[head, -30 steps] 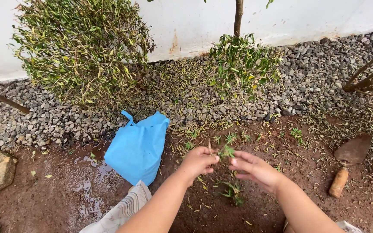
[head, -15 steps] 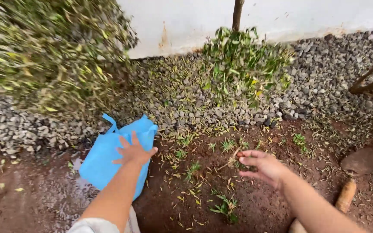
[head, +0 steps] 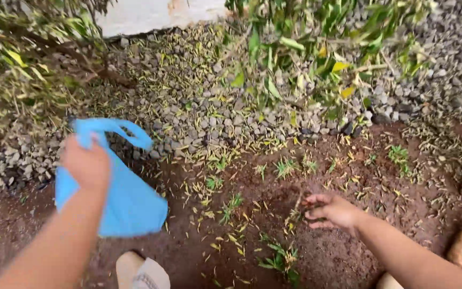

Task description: Plant small green seedlings into the soil and gather debris into a blue bag.

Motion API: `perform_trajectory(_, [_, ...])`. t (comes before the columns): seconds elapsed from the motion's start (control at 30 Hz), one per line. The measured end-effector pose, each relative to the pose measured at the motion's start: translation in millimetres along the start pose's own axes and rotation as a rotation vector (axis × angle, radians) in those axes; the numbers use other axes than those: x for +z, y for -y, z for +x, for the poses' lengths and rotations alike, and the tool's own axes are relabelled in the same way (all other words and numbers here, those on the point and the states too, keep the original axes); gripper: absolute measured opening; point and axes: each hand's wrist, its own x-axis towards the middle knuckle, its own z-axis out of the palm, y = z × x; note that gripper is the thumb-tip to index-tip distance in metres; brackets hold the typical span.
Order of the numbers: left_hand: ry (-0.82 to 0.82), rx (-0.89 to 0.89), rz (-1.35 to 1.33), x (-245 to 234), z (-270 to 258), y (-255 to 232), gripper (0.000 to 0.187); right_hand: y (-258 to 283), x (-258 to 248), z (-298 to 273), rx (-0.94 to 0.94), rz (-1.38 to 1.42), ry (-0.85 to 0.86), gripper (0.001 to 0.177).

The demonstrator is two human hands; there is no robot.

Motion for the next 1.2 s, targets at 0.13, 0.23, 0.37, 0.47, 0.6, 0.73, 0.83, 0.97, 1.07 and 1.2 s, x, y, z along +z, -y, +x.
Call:
perform_trajectory(0.13, [0.001,-0.134,-0.216,-98,48,-29,0.006,7,14,6,-0.032,-0.056,0.094,0.041])
perform_trajectory(0.23, [0.033,-0.144,-0.460,-124,44,-54,0.006,14,23,6,-0.061,-0.038,0.124,0.038])
perform_trajectory(0.37, [0.036,-0.045,-0.680,-111,72,-122,0.006,14,23,13,-0.077,-0.004,0.171,0.038])
perform_trajectory(0.47, [0.085,-0.431,-1.011,-85,84,-208,0.009,15,28,11,-0.097,0.023,0.164,0.038])
perform_trajectory(0.6, [0.587,-0.462,-0.914,-33,51,-249,0.044,22,28,14,-0.115,0.017,0.122,0.039])
perform_trajectory(0.73, [0.728,-0.016,-0.372,29,5,-199,0.068,7,22,35,-0.109,0.059,0.105,0.038])
perform_trajectory(0.83, [0.334,0.402,0.049,20,-10,-175,0.086,-5,16,45,-0.138,0.062,0.123,0.039])
perform_trajectory(0.97, [0.487,0.208,0.260,-23,-18,-209,0.103,0,21,38,-0.138,0.040,0.133,0.038])
perform_trajectory(1.07, [0.718,0.035,0.305,-35,-47,-225,0.081,18,39,21,-0.156,-0.282,0.009,0.044])
perform_trajectory(1.2, [0.505,0.494,0.101,-44,-98,-252,0.043,74,76,-1,-0.616,-0.545,-0.338,0.058])
